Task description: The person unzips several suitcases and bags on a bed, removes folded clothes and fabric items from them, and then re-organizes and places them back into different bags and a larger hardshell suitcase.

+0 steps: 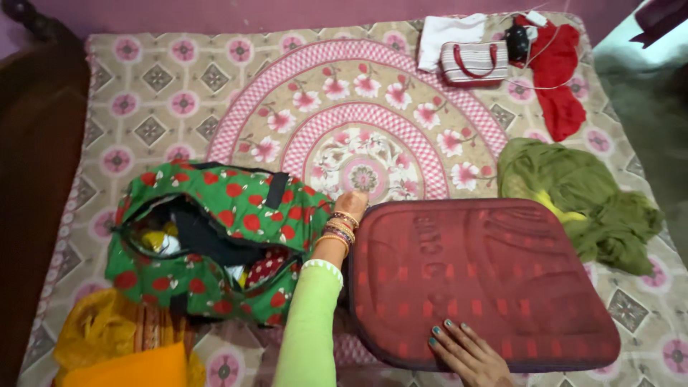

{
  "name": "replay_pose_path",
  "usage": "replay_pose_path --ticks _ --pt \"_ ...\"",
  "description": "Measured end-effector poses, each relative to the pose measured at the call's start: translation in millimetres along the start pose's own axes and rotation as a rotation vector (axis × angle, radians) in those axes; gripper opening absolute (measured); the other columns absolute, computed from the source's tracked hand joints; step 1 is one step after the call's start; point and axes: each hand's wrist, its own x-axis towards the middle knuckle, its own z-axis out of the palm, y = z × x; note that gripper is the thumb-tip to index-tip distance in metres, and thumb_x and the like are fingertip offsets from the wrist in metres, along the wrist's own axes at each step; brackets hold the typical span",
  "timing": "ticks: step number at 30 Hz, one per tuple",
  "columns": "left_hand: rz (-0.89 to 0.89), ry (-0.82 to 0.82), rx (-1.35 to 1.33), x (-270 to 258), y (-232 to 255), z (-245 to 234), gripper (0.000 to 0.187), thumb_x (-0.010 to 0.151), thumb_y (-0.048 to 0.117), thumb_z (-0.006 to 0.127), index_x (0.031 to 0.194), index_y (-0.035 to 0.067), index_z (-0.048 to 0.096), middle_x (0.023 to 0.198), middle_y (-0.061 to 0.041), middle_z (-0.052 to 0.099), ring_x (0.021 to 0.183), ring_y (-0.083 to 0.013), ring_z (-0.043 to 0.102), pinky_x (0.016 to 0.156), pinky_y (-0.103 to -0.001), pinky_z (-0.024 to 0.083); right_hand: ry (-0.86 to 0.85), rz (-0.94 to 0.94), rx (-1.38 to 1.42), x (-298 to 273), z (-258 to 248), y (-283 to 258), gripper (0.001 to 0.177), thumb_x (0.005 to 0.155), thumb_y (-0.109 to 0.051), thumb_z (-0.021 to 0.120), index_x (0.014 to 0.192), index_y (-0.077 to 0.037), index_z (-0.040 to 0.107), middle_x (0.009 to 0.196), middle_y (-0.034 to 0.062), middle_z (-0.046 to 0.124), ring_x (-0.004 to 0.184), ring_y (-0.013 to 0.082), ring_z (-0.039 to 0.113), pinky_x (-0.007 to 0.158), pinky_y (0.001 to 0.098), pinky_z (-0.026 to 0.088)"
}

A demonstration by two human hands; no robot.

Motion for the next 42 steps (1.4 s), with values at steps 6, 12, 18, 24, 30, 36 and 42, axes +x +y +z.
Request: replay_pose_path --ticks 6,12,18,24,30,36,42 --pt "0.049 -0.153 -0.211 29.6 20.5 -1.0 0.022 0.093 0.009 0.055 0.103 0.009 0.075 0.098 -0.024 0.073 0.092 -0.0394 0.072 0.077 -0.051 0.057 0.253 -0.086 -0.160 15.0 -28.3 9.3 0.032 0.103 -0.015 0.058 0.135 -0.009 0.064 0.138 0.0070 0.064 0.134 0.0208 0.058 0.112 0.0385 0.049" --pt "-0.034 -0.232 -0.650 12.8 14.1 -1.6 0.023 0.096 0.014 0.055 0.111 0.006 0.070 0.110 -0.021 0.070 0.105 -0.0338 0.068 0.091 -0.042 0.053 0.303 0.109 -0.048 86.6 -164.2 63.9 0.039 0.069 -0.012 0.066 0.107 -0.003 0.071 0.105 0.0142 0.075 0.102 0.0316 0.070 0.087 0.0464 0.056" --pt "-0.226 -0.325 -1.268 -75.7 5.9 10.7 0.043 0.093 0.014 0.056 0.135 0.004 0.054 0.133 -0.018 0.059 0.124 -0.0300 0.057 0.105 -0.038 0.043 0.463 0.401 -0.325 158.2 -197.0 150.7 0.024 0.097 0.000 0.071 0.120 -0.007 0.071 0.119 0.0083 0.072 0.117 0.0285 0.067 0.115 0.0486 0.039" --pt "-0.335 -0.007 -1.011 -137.5 33.0 14.2 0.074 0.083 0.002 0.054 0.155 0.002 0.039 0.152 -0.016 0.051 0.141 -0.0296 0.049 0.117 -0.036 0.037 0.478 0.508 -0.432 206.2 -165.7 225.7 0.062 0.094 -0.012 0.075 0.151 -0.008 0.050 0.151 0.0127 0.051 0.147 0.0342 0.043 0.128 0.0577 0.021" --pt "-0.470 0.222 -0.460 -221.7 110.0 -18.8 0.079 0.091 0.012 0.064 0.158 -0.003 0.025 0.162 -0.026 0.035 0.150 -0.0387 0.034 0.126 -0.042 0.027 0.380 0.494 -0.360 215.9 -167.7 235.9 0.076 0.090 -0.015 0.073 0.158 0.000 0.040 0.153 0.0202 0.045 0.150 0.0430 0.034 0.127 0.0624 0.014" --pt "-0.335 0.142 -0.575 -238.9 206.0 -80.1 0.101 0.083 0.030 0.079 0.158 -0.001 0.020 0.164 -0.028 0.017 0.149 -0.0473 0.020 0.119 -0.050 0.024 0.389 0.429 -0.388 192.4 -179.2 225.1 0.087 0.084 -0.006 0.069 0.164 0.001 0.034 0.168 0.0259 0.033 0.157 0.0451 0.027 0.130 0.0551 0.024" --pt "-0.295 0.124 -0.511 -236.3 207.0 -94.0 0.102 0.078 0.039 0.085 0.157 0.011 0.026 0.165 -0.028 0.017 0.150 -0.0479 0.023 0.120 -0.050 0.029 0.241 0.478 -0.025 92.0 -114.3 191.9 0.090 0.085 -0.023 0.079 0.158 -0.001 0.033 0.163 0.0264 0.033 0.148 0.0456 0.036 0.122 0.0505 0.038"
